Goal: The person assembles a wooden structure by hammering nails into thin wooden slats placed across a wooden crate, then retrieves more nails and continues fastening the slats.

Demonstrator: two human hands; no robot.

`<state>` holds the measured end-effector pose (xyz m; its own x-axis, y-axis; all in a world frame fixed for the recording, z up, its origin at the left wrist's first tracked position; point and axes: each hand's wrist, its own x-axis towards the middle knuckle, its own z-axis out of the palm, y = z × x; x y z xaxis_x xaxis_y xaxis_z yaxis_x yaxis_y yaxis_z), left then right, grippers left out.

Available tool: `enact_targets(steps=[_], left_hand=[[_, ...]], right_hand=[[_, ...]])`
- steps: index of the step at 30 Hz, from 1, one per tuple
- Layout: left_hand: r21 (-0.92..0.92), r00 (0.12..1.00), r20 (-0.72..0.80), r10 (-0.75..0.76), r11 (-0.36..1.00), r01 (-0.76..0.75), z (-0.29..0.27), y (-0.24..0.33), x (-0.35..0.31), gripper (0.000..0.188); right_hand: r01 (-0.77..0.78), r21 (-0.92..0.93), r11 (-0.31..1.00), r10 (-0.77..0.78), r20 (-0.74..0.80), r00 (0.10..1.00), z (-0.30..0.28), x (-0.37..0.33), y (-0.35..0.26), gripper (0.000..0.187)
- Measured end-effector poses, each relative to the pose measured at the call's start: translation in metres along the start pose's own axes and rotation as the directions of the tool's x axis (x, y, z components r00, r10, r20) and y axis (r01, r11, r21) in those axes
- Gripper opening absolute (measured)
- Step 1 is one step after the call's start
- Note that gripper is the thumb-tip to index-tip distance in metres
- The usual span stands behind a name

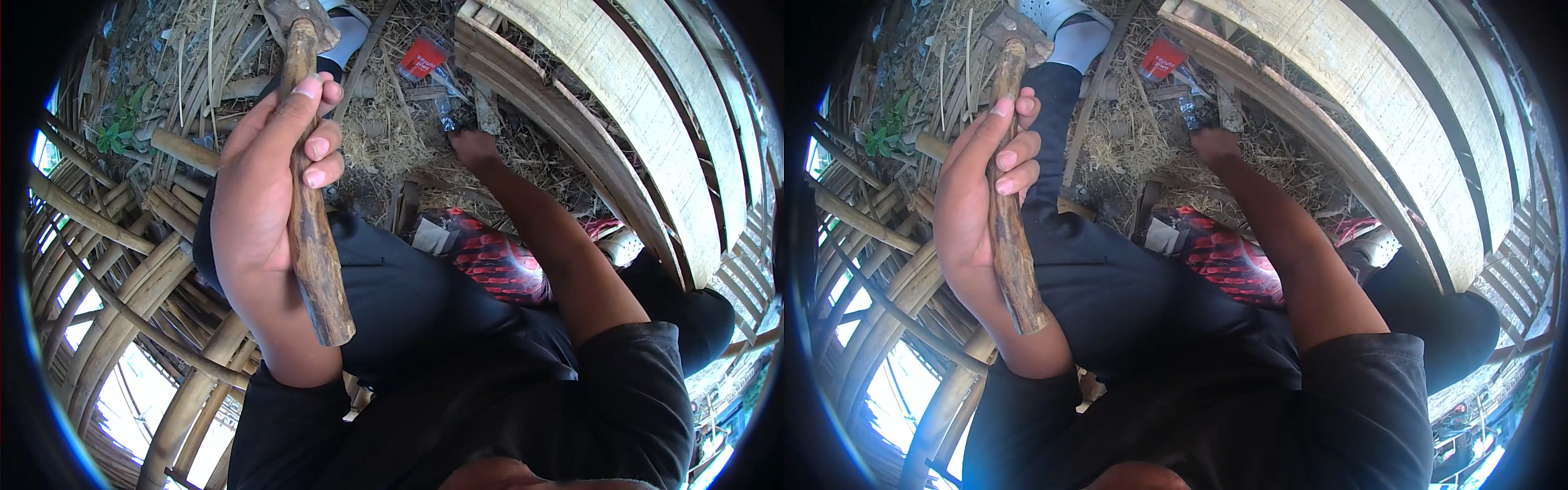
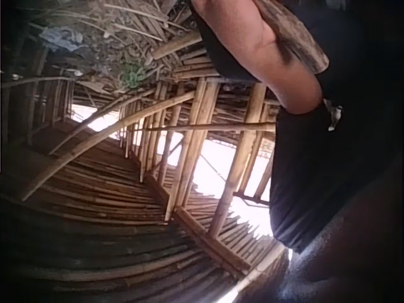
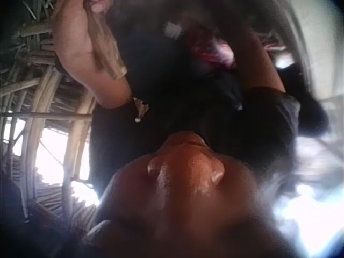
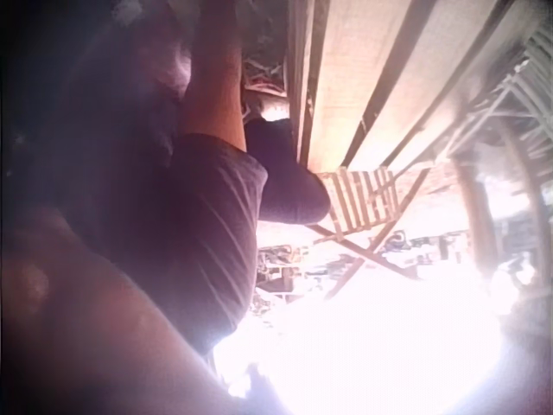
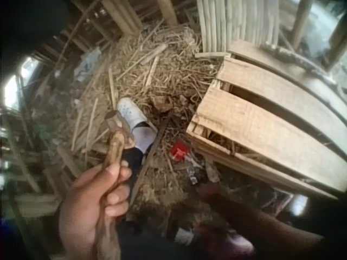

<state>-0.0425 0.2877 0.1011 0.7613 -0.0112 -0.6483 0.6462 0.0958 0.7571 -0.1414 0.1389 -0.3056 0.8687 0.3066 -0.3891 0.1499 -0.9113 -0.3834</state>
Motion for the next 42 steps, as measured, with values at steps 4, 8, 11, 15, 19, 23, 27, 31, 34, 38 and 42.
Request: enact_targets(steps=[4, 8, 11, 15, 19, 23, 27, 31, 34, 38, 42], left_hand=[[-0.001, 0.999, -0.039, 0.002, 1.000, -0.002, 0.010, 0.000, 0.001, 0.030], [-0.005, 0.999, 0.043, -0.007, 1.000, 0.007, 0.001, -0.002, 0.000, 0.031], [-0.004, 0.998, 0.066, 0.019, 1.000, -0.019, -0.003, -0.003, -0.001, 0.031], [-0.074, 0.991, 0.128, 0.026, 0.997, -0.016, -0.015, -0.005, 0.003, 0.024], [-0.072, 0.991, 0.134, 0.028, 0.997, -0.019, -0.015, -0.007, 0.003, 0.024], [-0.092, 0.987, 0.159, 0.031, 0.996, -0.016, -0.016, -0.009, 0.001, 0.024], [-0.069, 0.994, 0.106, 0.031, 0.997, -0.024, -0.016, -0.013, -0.002, 0.026], [-0.053, 0.992, 0.122, 0.039, 0.998, -0.033, -0.021, -0.015, 0.001, 0.024], [-0.053, 0.988, 0.143, 0.059, 0.997, -0.051, -0.025, -0.019, 0.003, 0.023], [-0.092, 0.982, 0.184, 0.049, 0.995, -0.032, -0.031, -0.023, 0.005, 0.019], [-0.145, 0.969, 0.248, 0.011, 0.989, 0.026, -0.044, -0.026, 0.013, 0.019]], right_hand=[[0.034, -0.017, 0.999, -0.033, 0.071, 0.997, 0.001, 0.005, 0.008, 0.021], [-0.039, 0.250, 0.967, 0.064, -0.095, 0.993, 0.000, -0.005, 0.012, 0.017], [-0.027, 0.693, 0.720, 0.106, -0.072, 0.992, -0.008, -0.019, 0.020, 0.016], [-0.047, 0.969, 0.244, 0.049, 0.036, 0.998, -0.023, -0.041, 0.022, 0.021], [-0.140, 0.984, 0.113, -0.100, 0.152, 0.983, -0.048, -0.047, 0.026, 0.024], [-0.113, 0.930, 0.350, -0.007, 0.123, 0.992, -0.069, -0.044, 0.023, 0.025], [-0.012, 0.850, 0.527, 0.121, -0.061, 0.991, -0.117, -0.045, -0.002, 0.030], [-0.008, 0.987, 0.163, 0.005, 0.007, 1.000, -0.194, -0.061, -0.031, 0.026], [-0.001, 0.997, 0.077, -0.072, 0.007, 0.997, -0.241, -0.080, -0.046, 0.023], [0.096, 0.990, 0.101, -0.133, -0.082, 0.988, -0.287, -0.097, -0.059, 0.017], [0.351, 0.932, 0.093, -0.126, -0.339, 0.932, -0.365, -0.097, -0.081, 0.012]])
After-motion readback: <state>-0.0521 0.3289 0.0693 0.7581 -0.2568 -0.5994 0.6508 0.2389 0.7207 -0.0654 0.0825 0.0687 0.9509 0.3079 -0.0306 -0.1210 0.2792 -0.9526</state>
